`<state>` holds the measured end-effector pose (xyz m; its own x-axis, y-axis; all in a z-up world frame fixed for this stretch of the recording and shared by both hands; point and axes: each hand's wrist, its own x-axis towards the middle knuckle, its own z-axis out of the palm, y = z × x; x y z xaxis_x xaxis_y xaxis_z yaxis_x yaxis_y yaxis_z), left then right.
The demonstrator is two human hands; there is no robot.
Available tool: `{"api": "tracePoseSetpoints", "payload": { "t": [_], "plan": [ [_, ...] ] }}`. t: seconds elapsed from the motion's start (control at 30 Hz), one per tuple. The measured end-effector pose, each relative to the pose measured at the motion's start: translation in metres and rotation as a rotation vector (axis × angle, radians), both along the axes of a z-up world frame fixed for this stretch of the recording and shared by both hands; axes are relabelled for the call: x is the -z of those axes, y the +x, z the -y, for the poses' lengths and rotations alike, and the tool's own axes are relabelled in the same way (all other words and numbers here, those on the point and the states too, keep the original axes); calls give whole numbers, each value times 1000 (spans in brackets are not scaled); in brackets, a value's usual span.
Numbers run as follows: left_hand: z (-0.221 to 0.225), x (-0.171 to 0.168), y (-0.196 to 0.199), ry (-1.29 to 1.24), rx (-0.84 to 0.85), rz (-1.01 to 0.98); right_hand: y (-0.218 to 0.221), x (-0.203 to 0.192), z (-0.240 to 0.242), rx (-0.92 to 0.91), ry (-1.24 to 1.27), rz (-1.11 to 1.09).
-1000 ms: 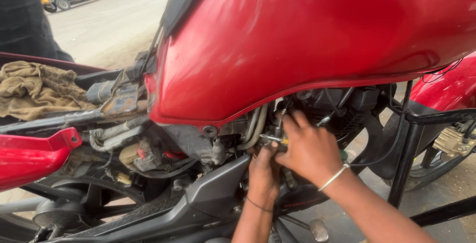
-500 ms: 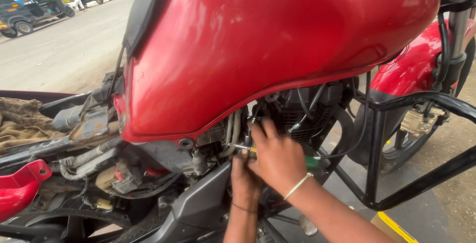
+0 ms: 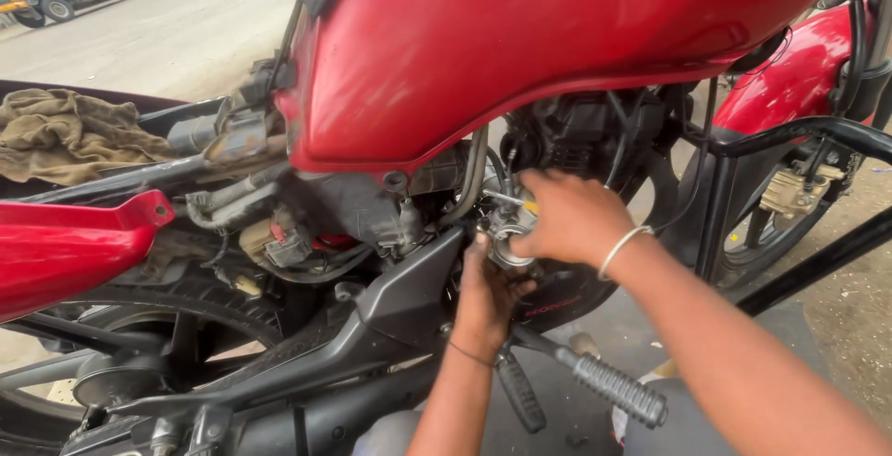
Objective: Repairing or replacing the carburetor on a motorcycle.
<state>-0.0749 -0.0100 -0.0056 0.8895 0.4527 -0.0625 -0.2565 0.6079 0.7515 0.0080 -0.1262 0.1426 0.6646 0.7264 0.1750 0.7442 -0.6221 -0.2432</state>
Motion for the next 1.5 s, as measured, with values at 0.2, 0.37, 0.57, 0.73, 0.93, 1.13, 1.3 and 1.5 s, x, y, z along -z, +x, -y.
{"api": "tracePoseSetpoints", "payload": {
  "t": [0.2, 0.37, 0.57, 0.73, 0.93, 1.13, 1.3, 1.5],
  "plan": [
    [4, -25, -4, 154, -4, -117, 18, -2, 12, -152, 106, -69],
    [-8, -8, 7, 189, -59, 92, 16, 11, 6, -115, 150, -14],
    [-4, 11, 9, 588, -184, 201, 9, 15, 9, 6, 211, -11],
    [7, -5, -5, 697, -224, 118, 16, 27, 26, -98, 429, -5],
    [-4, -37, -40, 1145, -664, -50, 11, 38, 20, -33, 376, 43],
    [-34, -88, -117, 1090, -951, 80, 4, 22, 16, 7, 180, 7],
    [-76, -181, -142, 1372, -1069, 58, 14, 23, 14, -49, 203, 39],
    [-106, -249, -98, 1710, -875, -48, 15, 24, 11, -37, 124, 54]
  ]
}}
